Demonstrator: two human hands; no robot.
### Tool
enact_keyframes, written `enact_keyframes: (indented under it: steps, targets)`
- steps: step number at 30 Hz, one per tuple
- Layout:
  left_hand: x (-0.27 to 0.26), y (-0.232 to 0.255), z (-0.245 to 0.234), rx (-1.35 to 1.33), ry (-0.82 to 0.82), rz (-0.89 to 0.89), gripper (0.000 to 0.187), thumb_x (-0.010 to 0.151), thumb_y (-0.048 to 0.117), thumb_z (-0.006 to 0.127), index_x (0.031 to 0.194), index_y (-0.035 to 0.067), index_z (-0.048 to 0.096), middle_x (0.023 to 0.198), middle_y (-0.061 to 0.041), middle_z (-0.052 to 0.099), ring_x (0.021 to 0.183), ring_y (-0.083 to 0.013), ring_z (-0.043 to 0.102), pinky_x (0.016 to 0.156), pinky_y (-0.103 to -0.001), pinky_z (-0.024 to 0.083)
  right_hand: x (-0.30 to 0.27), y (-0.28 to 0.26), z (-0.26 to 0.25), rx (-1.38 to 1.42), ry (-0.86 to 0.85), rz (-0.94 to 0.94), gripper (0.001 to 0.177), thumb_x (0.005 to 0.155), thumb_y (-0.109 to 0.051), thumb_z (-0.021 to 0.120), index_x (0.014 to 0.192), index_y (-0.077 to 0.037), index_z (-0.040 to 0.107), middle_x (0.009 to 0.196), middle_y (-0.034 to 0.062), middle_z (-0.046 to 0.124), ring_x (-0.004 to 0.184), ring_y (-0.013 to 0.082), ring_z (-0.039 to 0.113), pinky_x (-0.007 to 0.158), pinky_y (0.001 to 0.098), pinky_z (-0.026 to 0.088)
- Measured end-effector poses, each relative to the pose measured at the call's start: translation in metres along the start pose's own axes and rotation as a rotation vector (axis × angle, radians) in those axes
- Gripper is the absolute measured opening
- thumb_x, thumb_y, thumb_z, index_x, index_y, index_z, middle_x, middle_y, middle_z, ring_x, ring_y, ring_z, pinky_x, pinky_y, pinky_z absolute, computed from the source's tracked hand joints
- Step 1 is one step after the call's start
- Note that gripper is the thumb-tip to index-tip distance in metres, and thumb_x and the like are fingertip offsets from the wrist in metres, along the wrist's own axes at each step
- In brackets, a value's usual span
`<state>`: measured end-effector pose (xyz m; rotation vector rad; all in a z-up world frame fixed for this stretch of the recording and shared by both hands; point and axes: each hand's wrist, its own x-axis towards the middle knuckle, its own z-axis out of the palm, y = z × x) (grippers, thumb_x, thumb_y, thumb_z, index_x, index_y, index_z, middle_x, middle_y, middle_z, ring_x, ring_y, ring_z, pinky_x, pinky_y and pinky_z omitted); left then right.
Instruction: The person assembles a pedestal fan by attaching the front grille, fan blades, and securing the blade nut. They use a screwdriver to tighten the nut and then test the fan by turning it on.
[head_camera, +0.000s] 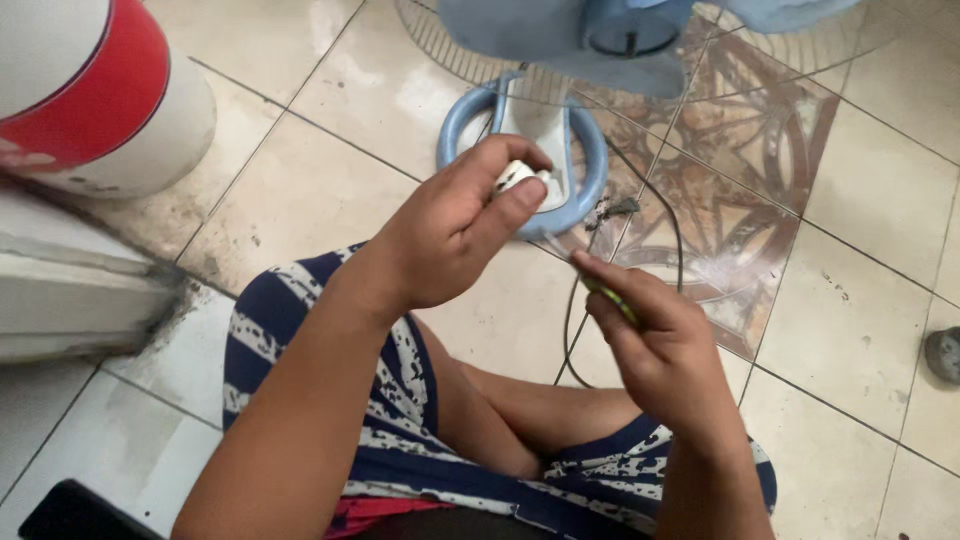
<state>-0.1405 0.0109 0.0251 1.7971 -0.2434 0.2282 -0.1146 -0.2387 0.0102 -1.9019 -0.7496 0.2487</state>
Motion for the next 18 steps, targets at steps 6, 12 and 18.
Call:
enact_keyframes:
  steps: [6,12,18]
  targets:
    - [-0.014,-0.012,0.039,-0.168,0.065,-0.015,0.041,0.113,0.038,0.046,0.134,0.004,0.055,0.095,-0.004,0.072,0.09,-0.0135,0.07,0.08,-0.028,0.057,-0.014,-0.004,0.023,0.131,0.125,0.169,0.042,0.1,0.002,0.063,0.142,-0.007,0.064,0.103,0.0032,0.069,0.077,0.0051,0.055,0.067,0.0194,0.048]
    - [-0.024,-0.018,0.039,-0.598,0.096,-0.143,0.044,0.115,0.041,0.04,0.127,0.002,0.059,0.087,-0.001,0.057,0.072,-0.0083,0.054,0.065,-0.024,0.05,-0.03,-0.022,0.039,0.113,0.184,0.153,0.041,0.1,0.002,0.063,0.14,-0.006,0.064,0.105,0.0023,0.067,0.078,0.0055,0.056,0.066,0.0196,0.047]
    - [-0.031,-0.017,0.03,-0.71,0.072,-0.155,0.046,0.113,0.043,0.037,0.129,0.006,0.058,0.089,0.001,0.061,0.071,-0.0066,0.053,0.065,-0.022,0.05,-0.029,-0.049,0.038,-0.194,0.191,0.055,0.038,0.099,0.002,0.065,0.136,-0.006,0.067,0.098,0.0038,0.069,0.081,0.0074,0.059,0.071,0.023,0.049]
